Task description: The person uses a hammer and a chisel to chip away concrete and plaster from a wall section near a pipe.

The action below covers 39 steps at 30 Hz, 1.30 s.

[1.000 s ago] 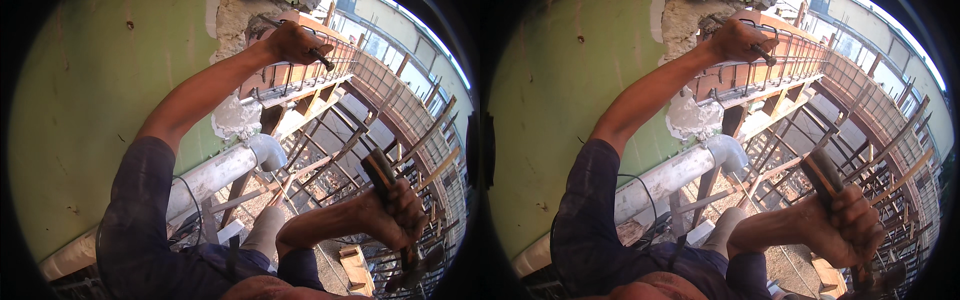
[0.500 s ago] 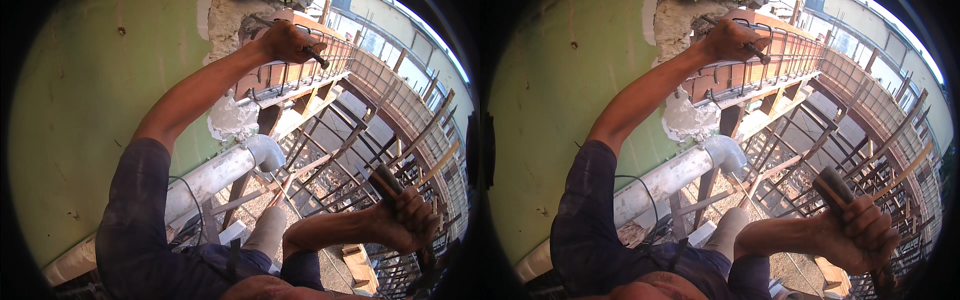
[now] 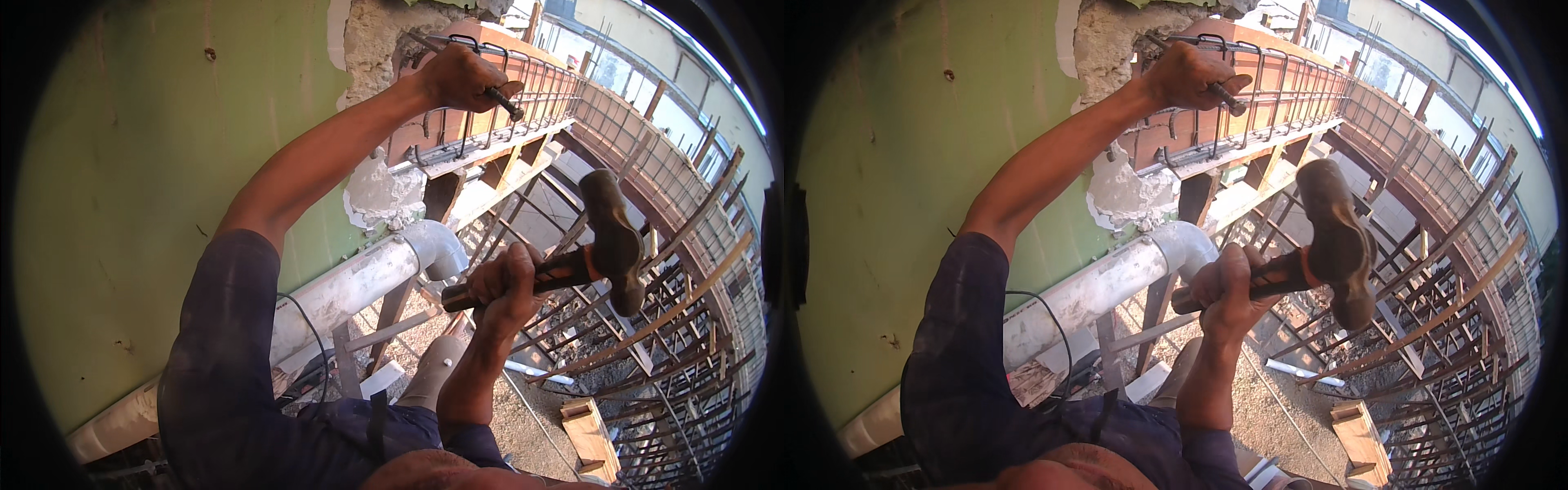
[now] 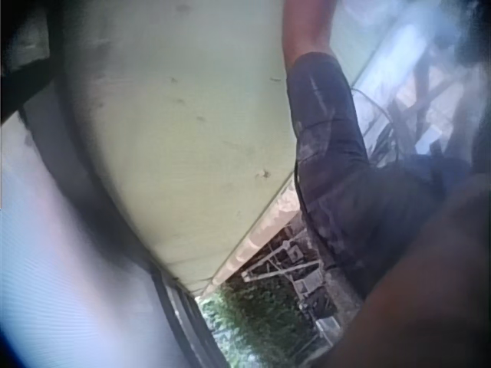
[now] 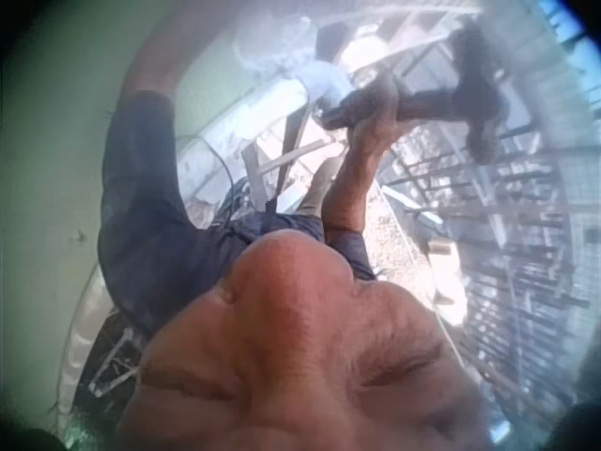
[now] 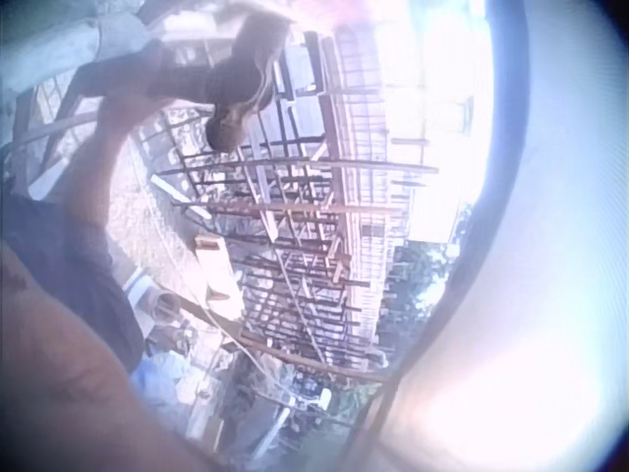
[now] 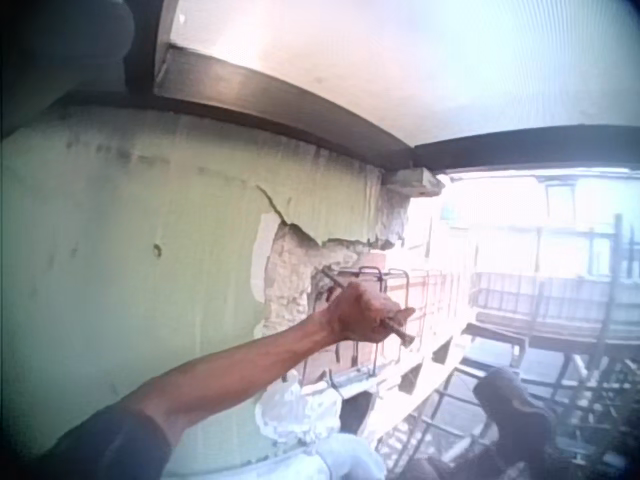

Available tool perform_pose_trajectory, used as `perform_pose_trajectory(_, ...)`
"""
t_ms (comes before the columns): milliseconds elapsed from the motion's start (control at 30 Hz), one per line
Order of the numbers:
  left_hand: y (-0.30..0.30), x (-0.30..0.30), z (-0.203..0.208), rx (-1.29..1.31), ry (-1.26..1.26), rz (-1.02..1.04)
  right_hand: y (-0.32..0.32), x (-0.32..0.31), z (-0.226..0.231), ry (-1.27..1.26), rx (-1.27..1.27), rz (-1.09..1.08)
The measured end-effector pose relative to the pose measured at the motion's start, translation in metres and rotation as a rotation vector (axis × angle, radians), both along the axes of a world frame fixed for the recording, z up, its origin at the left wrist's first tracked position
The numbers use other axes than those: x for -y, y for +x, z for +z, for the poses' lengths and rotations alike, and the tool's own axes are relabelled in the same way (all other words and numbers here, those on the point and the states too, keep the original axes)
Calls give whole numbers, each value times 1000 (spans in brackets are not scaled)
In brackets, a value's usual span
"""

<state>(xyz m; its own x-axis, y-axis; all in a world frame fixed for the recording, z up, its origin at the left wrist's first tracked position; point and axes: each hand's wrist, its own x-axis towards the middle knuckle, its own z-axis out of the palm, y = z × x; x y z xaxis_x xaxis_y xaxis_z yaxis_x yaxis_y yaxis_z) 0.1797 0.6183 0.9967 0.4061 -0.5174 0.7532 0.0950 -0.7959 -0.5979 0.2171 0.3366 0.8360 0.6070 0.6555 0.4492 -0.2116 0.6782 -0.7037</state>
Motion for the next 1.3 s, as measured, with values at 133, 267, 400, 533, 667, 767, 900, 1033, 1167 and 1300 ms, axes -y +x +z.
perform_pose_trajectory(133,0,5,-1,16,31,8,21,36,22,427,-106,-40)
perform_pose_trajectory(267,0,3,-1,40,30,-9,38,66,39,673,131,-143)
perform_pose_trajectory(400,-1,9,1,42,31,-16,30,30,45,839,98,-203)
perform_pose_trajectory(533,-3,5,-5,5,43,46,-7,-63,14,-104,45,46)
perform_pose_trajectory(667,-7,-9,-18,-29,96,72,1,-41,-13,-126,46,0)
perform_pose_trajectory(767,-3,4,-2,20,-27,13,16,14,20,113,-16,-160)
perform_pose_trajectory(900,-1,0,9,65,-29,17,53,60,80,885,61,-400)
perform_pose_trajectory(1033,8,4,9,90,39,-32,21,-28,53,610,-130,-148)
perform_pose_trajectory(1167,-16,8,0,11,39,138,4,-71,3,-119,1,156)
perform_pose_trajectory(1300,-2,-9,3,43,-26,-33,8,-14,20,83,-14,-62)
